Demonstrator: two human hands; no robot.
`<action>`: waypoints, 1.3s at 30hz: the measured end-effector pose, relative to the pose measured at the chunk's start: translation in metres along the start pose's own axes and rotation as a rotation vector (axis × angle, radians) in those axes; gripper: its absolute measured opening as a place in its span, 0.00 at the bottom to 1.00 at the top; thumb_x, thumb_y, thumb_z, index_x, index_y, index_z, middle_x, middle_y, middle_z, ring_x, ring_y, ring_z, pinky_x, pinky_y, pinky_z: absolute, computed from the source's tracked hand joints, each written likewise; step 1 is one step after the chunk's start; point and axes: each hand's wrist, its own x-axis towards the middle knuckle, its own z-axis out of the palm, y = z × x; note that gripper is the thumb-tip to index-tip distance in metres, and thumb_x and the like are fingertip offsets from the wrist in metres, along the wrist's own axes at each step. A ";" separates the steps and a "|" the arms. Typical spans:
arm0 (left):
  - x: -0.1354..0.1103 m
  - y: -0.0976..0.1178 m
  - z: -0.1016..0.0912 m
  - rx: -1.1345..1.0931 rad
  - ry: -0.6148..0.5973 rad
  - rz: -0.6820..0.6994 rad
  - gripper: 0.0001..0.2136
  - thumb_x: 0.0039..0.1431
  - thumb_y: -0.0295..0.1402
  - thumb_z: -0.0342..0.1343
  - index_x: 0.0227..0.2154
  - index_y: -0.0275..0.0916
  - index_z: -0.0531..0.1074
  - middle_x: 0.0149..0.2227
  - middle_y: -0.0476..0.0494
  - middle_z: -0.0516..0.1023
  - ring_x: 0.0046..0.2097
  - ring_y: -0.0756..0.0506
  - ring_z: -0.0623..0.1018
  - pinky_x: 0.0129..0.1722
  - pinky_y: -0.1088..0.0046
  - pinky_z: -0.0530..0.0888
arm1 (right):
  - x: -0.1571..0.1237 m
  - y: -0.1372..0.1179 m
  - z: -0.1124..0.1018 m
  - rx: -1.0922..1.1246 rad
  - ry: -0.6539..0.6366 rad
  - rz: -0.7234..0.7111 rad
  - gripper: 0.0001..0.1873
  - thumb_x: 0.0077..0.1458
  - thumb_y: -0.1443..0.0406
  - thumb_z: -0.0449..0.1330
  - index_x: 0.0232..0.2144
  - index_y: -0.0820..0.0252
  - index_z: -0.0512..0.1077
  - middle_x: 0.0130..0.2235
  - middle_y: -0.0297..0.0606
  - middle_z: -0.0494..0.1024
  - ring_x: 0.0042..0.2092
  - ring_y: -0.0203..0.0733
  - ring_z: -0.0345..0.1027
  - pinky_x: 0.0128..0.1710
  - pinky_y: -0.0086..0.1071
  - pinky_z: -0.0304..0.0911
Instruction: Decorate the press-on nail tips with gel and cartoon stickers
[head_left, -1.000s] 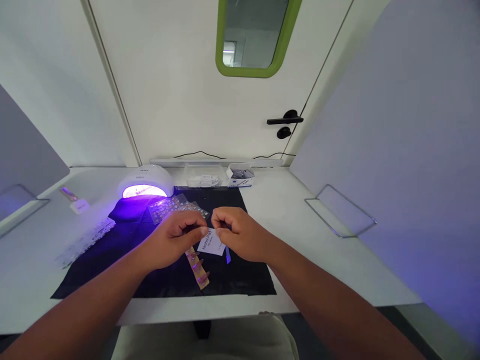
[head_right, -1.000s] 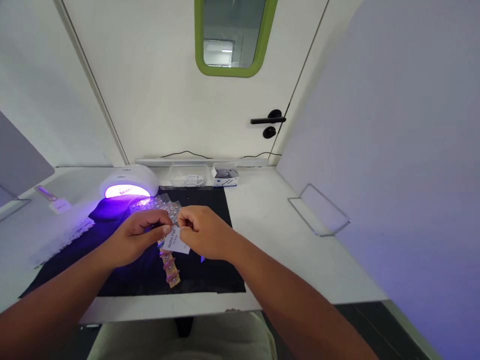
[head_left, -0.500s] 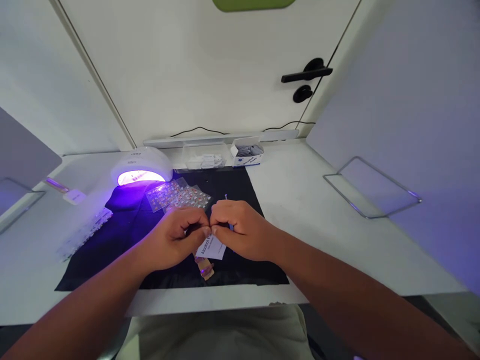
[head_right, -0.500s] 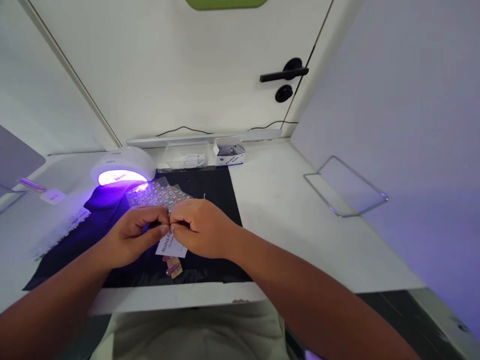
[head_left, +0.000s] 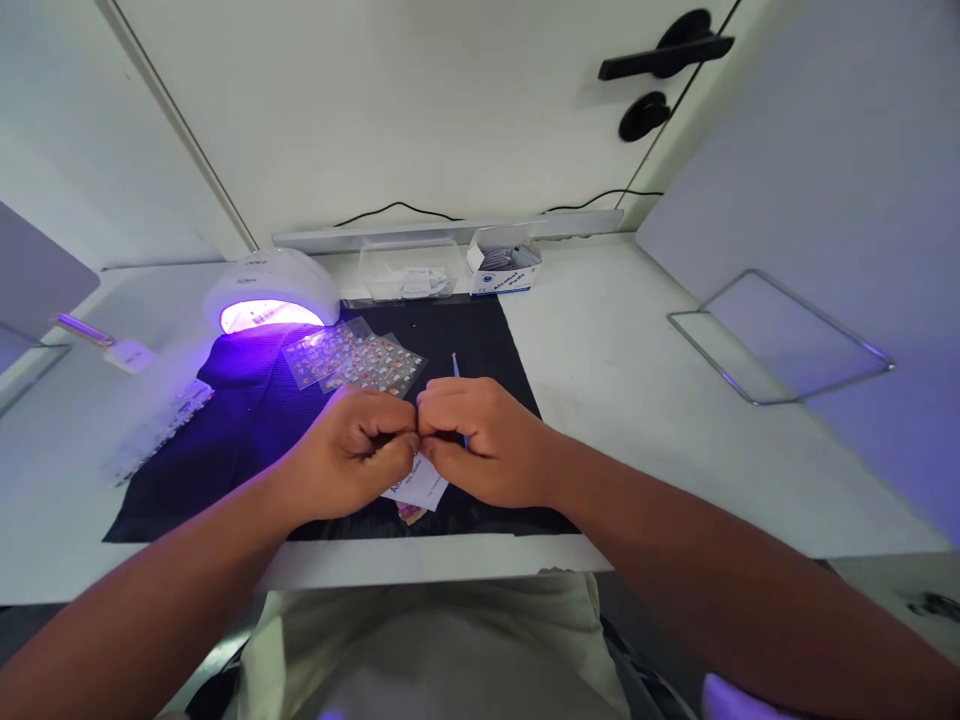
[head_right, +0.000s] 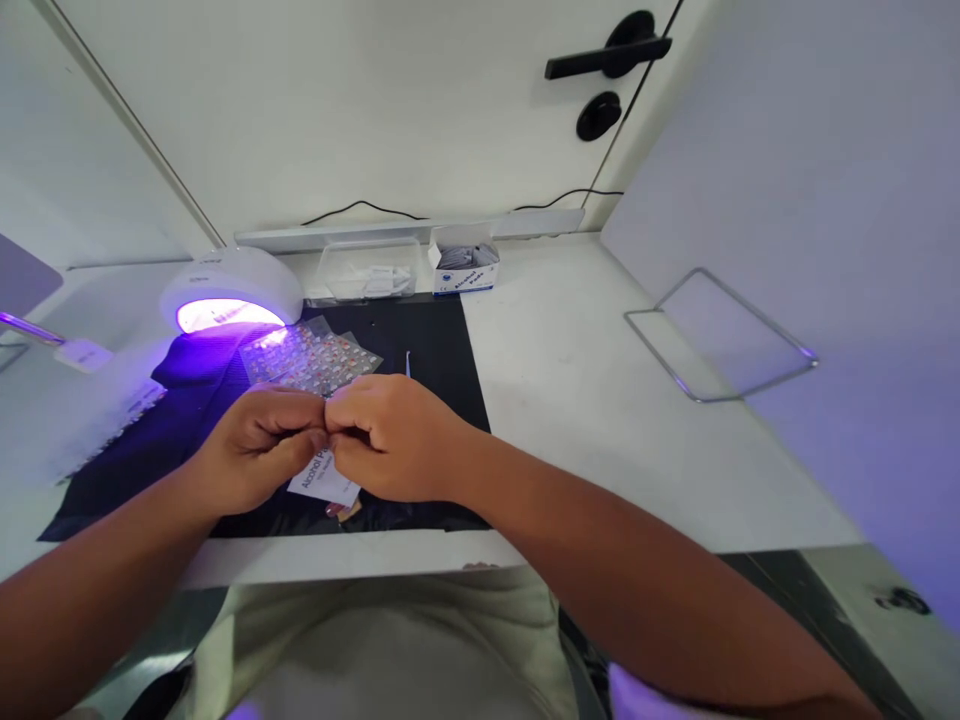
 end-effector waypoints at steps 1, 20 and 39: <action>0.000 0.000 0.001 -0.019 0.004 -0.009 0.13 0.54 0.23 0.49 0.15 0.37 0.60 0.15 0.57 0.57 0.18 0.57 0.58 0.18 0.81 0.54 | 0.000 0.000 0.001 0.014 0.010 -0.009 0.12 0.51 0.74 0.50 0.20 0.57 0.55 0.23 0.29 0.62 0.26 0.33 0.55 0.27 0.29 0.52; -0.011 -0.011 -0.014 0.058 0.194 0.018 0.10 0.64 0.26 0.53 0.26 0.38 0.69 0.24 0.53 0.67 0.27 0.53 0.67 0.28 0.76 0.62 | -0.005 0.010 -0.003 0.186 0.336 0.289 0.13 0.54 0.68 0.53 0.19 0.58 0.58 0.21 0.27 0.59 0.25 0.32 0.52 0.27 0.31 0.50; -0.010 0.002 -0.007 0.187 -0.049 0.067 0.11 0.62 0.23 0.49 0.24 0.38 0.63 0.22 0.54 0.66 0.24 0.54 0.65 0.25 0.78 0.62 | -0.004 -0.001 -0.002 0.038 -0.039 0.088 0.13 0.56 0.73 0.53 0.22 0.58 0.60 0.24 0.28 0.62 0.26 0.31 0.56 0.28 0.28 0.53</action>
